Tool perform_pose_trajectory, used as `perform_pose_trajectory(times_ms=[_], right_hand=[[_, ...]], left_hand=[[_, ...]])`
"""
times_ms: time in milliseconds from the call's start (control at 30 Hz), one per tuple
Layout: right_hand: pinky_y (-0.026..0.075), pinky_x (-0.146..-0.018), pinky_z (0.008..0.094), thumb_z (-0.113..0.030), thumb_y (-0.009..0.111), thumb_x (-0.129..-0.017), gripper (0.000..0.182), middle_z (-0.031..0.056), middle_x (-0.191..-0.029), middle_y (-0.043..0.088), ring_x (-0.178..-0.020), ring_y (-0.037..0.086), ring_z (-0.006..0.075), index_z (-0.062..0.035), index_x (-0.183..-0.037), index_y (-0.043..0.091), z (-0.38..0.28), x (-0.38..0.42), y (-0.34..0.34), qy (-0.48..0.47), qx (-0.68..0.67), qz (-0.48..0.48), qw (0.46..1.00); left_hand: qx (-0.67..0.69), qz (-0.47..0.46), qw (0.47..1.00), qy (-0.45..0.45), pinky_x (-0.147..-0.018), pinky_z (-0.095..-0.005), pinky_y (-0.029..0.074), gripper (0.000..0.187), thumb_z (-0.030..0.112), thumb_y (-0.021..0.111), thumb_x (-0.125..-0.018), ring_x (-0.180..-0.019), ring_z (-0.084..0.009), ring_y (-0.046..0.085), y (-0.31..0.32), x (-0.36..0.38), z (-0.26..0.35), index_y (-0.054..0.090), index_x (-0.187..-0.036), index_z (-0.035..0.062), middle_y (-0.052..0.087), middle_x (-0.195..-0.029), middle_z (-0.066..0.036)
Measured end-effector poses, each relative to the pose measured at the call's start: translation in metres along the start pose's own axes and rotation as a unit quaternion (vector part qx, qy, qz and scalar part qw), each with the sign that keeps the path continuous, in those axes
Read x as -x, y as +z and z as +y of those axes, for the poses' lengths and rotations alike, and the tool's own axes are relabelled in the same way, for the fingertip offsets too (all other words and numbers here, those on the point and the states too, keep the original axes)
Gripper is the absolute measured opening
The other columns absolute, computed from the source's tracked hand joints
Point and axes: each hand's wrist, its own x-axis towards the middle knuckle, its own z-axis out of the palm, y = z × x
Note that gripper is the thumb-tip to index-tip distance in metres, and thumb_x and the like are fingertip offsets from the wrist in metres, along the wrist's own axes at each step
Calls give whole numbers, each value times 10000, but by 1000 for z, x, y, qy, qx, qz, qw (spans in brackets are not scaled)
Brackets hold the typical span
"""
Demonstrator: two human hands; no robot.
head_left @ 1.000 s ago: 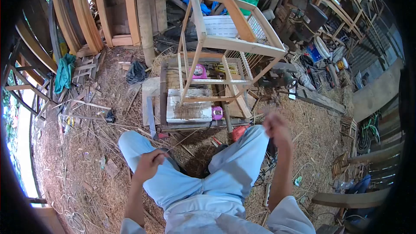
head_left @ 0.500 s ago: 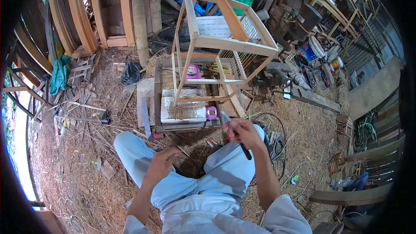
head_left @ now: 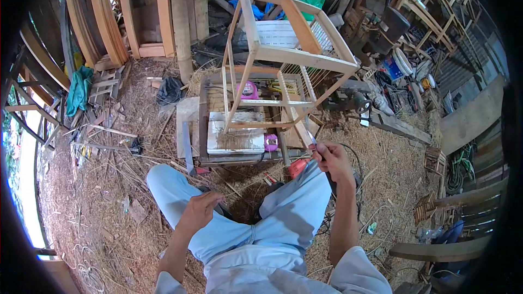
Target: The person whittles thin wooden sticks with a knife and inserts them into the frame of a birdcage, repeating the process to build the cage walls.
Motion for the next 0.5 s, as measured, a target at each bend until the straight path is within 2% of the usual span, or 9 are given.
perform_pose_trajectory(times_ms=[67, 167, 200, 233, 267, 300, 333, 433, 500], right_hand=[[273, -408, 193, -213, 496, -955, 216, -40, -623, 494, -457, 357, 30, -34, -952, 617, 10, -9, -14, -153, 18, 212, 965], [319, -426, 205, -253, 472, -960, 248, -32, -647, 516, -474, 400, 52, -53, -946, 618, -17, -1, -65, -99, -43, 228, 968], [332, -436, 209, -279, 468, -960, 268, -28, -653, 523, -482, 415, 60, -57, -942, 617, -15, 4, -59, -103, -10, 196, 975], [346, -445, 213, -304, 464, -960, 288, -24, -659, 531, -491, 429, 68, -60, -937, 617, -12, 11, -55, -108, 26, 165, 980], [350, -451, 208, -314, 473, -957, 279, -22, -667, 534, -505, 447, 65, -74, -940, 616, 7, 11, -54, -39, 108, 107, 988], [326, -444, 208, -357, 527, -925, 304, -50, -664, 501, -532, 427, 52, -93, -1048, 615, 7, 26, -19, 16, 164, 135, 977], [363, -480, 213, -335, 533, -926, 315, -39, -713, 539, -583, 466, 60, -121, -1151, 586, 4, 34, 2, 75, 172, 4, 982], [314, -456, 190, -229, 464, -967, 345, -55, -657, 441, -547, 382, 33, -77, -1275, 492, 37, 40, 72, 29, 57, -186, 980], [284, -431, 198, -211, 445, -981, 299, -53, -629, 419, -498, 339, 45, -29, -1203, 529, 59, 38, 98, 18, -59, -163, 985]], left_hand=[[-15, 10, 999, -31, -654, -364, 515, 182, -63, 551, -787, -768, -324, 644, -11, 6, -16, 602, -945, 13, 647, -830, -138], [-13, 26, 997, -77, -645, -356, 514, 141, -38, 563, -807, -753, -316, 644, -15, 9, -17, 619, -926, 13, 650, -818, -139], [11, 36, 995, -94, -640, -351, 514, 121, -24, 569, -818, -745, -312, 644, -9, 9, -10, 626, -917, 13, 651, -813, -142], [-3, 51, 998, -41, -605, -332, 495, 145, -8, 580, -829, -669, -273, 635, 2, 1, 3, 625, -963, 24, 651, -820, -144], [1, 50, 998, -37, -605, -332, 495, 145, -8, 580, -829, -669, -273, 635, 15, -6, 9, 625, -963, 24, 651, -820, -144], [3, 61, 998, -21, -606, -345, 494, 151, -9, 585, -826, -679, -294, 633, 28, -15, 11, 621, -968, 24, 649, -824, -146], [4, 72, 997, -5, -606, -359, 492, 158, -9, 590, -822, -689, -315, 630, 39, -25, 12, 617, -973, 25, 648, -827, -149], [-2, 100, 993, 57, -613, -384, 489, 165, -16, 578, -826, -710, -355, 619, 60, -41, 24, 602, -985, 19, 637, -825, -165], [7, 90, 993, 77, -615, -387, 489, 165, -23, 572, -825, -716, -359, 618, 65, -42, 26, 598, -983, 15, 634, -824, -170]])
